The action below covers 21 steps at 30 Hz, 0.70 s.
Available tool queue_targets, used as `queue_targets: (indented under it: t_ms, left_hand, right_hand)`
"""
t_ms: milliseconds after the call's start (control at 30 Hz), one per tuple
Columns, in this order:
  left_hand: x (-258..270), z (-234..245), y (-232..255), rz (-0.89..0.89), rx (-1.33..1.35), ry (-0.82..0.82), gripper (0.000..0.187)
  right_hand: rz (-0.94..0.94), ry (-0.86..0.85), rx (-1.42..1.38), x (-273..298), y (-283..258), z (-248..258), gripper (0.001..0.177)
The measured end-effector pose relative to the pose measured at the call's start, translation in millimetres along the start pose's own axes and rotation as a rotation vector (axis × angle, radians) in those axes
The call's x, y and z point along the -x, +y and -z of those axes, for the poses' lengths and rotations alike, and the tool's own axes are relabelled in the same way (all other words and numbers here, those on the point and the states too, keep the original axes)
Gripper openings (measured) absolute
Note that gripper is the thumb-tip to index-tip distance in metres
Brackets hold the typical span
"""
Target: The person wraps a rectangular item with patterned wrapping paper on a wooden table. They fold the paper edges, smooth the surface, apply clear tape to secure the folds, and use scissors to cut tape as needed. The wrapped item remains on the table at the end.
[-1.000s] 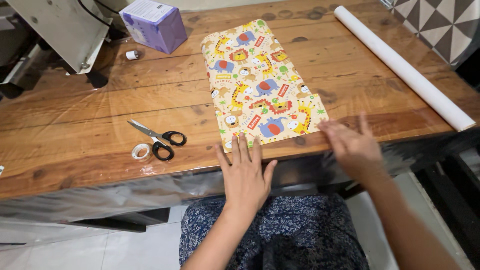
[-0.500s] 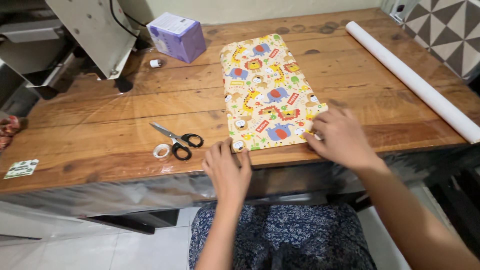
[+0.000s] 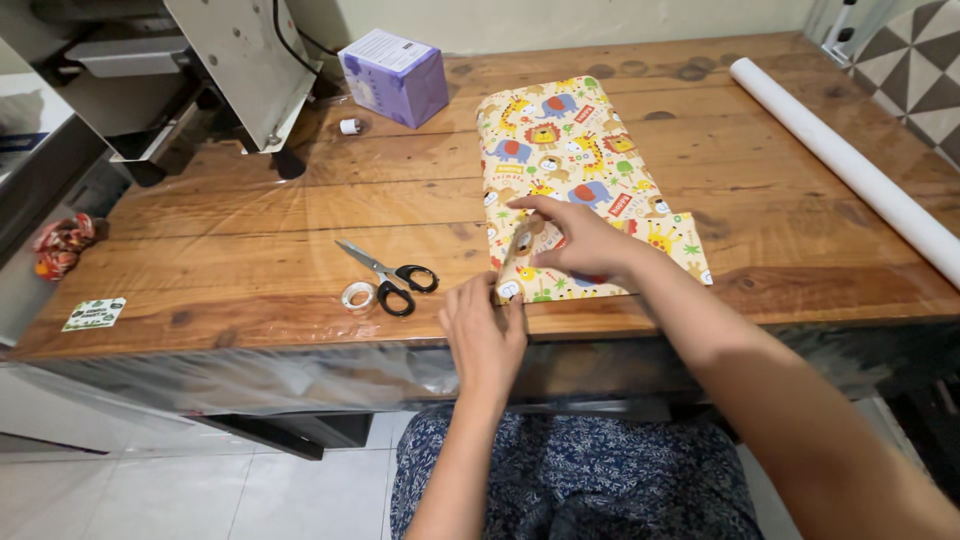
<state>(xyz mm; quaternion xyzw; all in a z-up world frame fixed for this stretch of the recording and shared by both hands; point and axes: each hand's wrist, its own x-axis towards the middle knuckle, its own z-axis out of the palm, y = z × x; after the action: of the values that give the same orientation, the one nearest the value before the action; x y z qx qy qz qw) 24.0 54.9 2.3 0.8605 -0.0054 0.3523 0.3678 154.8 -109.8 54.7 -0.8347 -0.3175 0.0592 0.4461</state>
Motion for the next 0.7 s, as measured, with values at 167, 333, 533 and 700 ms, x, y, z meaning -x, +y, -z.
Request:
queue_targets:
  t_ms: [167,333,533,700]
  left_hand:
    - [-5,-3,-4,0.084,0.066,-0.061,0.032]
    - [-15,-6,-12,0.138,0.069,-0.144,0.029]
    - [-22,-1,-17,0.014,0.126,-0.189,0.024]
    - [-22,4,-22,0.106,0.283,-0.22,0.02]
  right_hand:
    - [0.039,0.003,-0.253,-6,22,2,0.027]
    - [0.035,0.114,-0.296,15,16,4,0.03]
    - [0.254,0.168,0.092,32,-5,14,0.03]
    - [0.322,0.182,0.138,44,8,20,0.04]
